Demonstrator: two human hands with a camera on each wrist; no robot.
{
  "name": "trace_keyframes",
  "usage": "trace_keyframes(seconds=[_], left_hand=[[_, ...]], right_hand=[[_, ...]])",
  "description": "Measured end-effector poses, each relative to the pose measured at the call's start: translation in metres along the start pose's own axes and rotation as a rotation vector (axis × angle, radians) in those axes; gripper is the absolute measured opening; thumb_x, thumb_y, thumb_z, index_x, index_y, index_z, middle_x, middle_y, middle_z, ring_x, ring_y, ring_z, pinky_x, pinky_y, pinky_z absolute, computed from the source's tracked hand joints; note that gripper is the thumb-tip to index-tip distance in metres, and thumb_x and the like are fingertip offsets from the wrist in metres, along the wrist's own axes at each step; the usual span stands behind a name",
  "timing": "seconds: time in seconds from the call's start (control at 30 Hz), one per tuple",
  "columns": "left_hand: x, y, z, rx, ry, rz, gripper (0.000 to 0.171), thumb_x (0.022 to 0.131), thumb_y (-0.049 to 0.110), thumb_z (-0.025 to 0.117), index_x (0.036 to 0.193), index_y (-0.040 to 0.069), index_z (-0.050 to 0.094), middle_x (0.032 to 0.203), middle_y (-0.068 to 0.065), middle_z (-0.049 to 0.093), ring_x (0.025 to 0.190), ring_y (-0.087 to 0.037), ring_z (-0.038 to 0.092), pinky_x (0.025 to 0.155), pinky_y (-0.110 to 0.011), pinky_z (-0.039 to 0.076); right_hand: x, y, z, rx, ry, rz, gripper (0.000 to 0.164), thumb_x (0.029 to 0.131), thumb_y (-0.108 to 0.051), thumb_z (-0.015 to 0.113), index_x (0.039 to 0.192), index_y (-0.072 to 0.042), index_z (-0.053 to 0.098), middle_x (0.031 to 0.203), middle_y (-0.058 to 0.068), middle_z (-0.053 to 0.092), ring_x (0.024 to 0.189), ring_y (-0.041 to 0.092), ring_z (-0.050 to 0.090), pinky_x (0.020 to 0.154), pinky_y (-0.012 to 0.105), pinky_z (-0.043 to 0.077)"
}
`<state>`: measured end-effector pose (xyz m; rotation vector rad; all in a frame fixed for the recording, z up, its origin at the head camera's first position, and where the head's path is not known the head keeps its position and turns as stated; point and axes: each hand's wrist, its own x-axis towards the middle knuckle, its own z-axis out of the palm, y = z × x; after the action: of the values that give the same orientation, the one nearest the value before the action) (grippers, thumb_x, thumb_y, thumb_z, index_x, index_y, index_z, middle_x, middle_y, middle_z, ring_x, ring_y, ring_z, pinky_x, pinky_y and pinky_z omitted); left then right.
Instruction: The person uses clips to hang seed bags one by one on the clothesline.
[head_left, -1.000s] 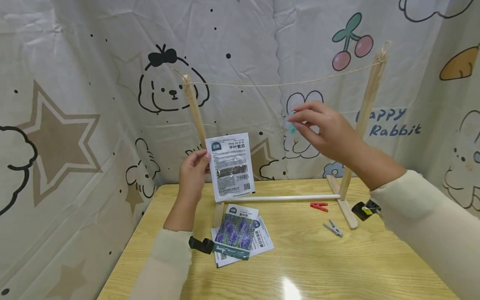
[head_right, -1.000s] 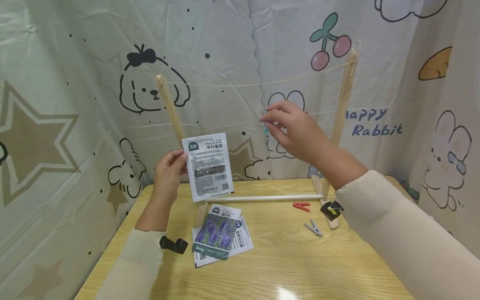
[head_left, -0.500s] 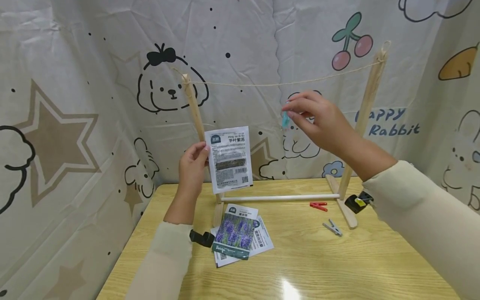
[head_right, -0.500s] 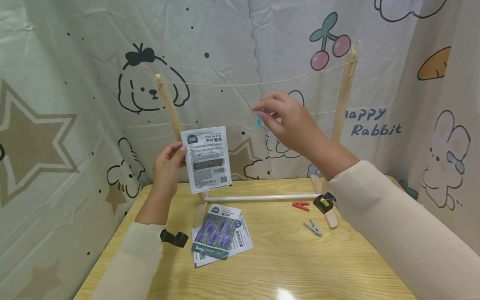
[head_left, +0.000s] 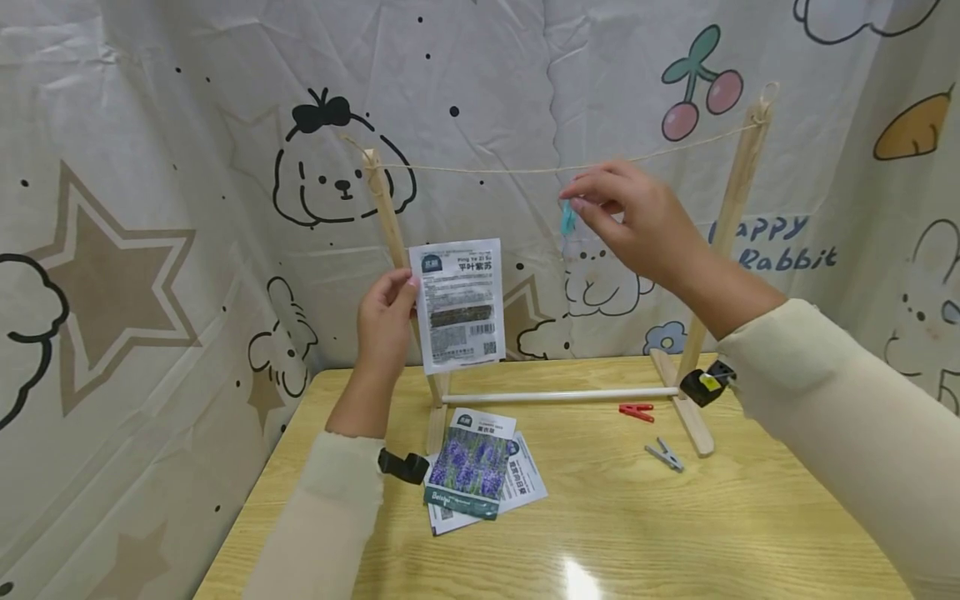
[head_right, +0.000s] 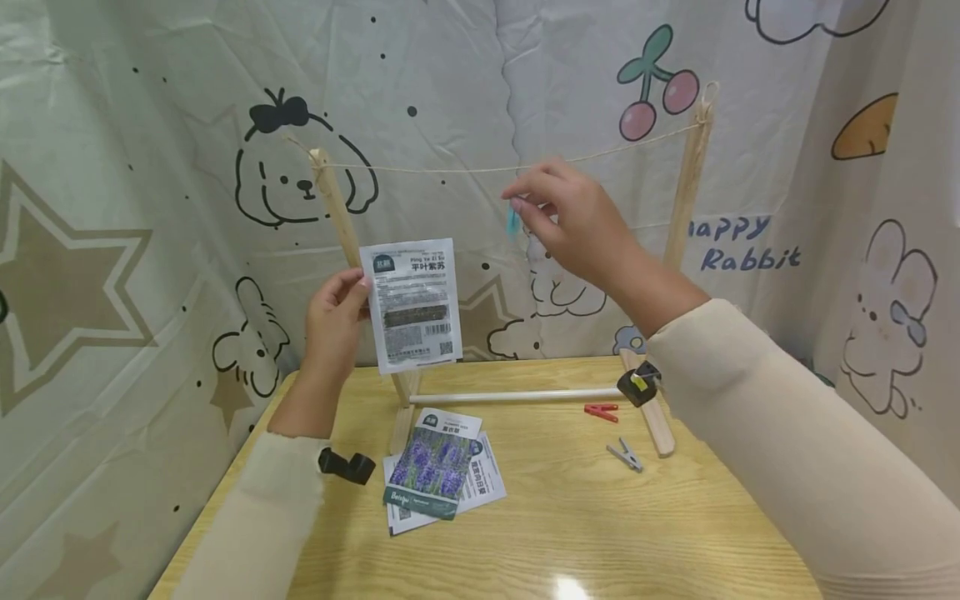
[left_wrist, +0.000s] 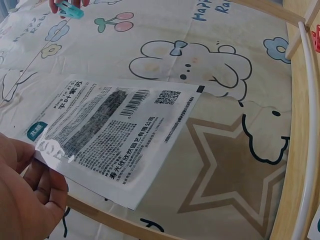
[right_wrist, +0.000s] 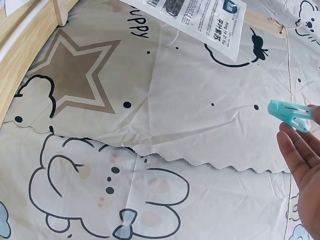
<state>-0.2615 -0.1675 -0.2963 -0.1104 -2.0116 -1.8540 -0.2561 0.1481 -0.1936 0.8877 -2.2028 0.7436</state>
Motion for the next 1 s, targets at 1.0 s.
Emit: trace_keyframes(seconds=[1.0], left_hand=[[0.017,0.011,0.002,-0.066,0.069,0.042,0.026,0.106,0.018,0.052,0.126,0.004,0.062,0.114,-0.004,0.065,0.093,-0.013,0.062,0.079,-0.023,0.052]], right_hand=[[0.036,-0.011,0.002,-0.013,0.032,-0.064,0.022,0.103,-0.014,0.057,0.118,-0.004,0.070,0.122,0.011,0.064,0.103,0.019,0.062,0.094,0.034,0.055]])
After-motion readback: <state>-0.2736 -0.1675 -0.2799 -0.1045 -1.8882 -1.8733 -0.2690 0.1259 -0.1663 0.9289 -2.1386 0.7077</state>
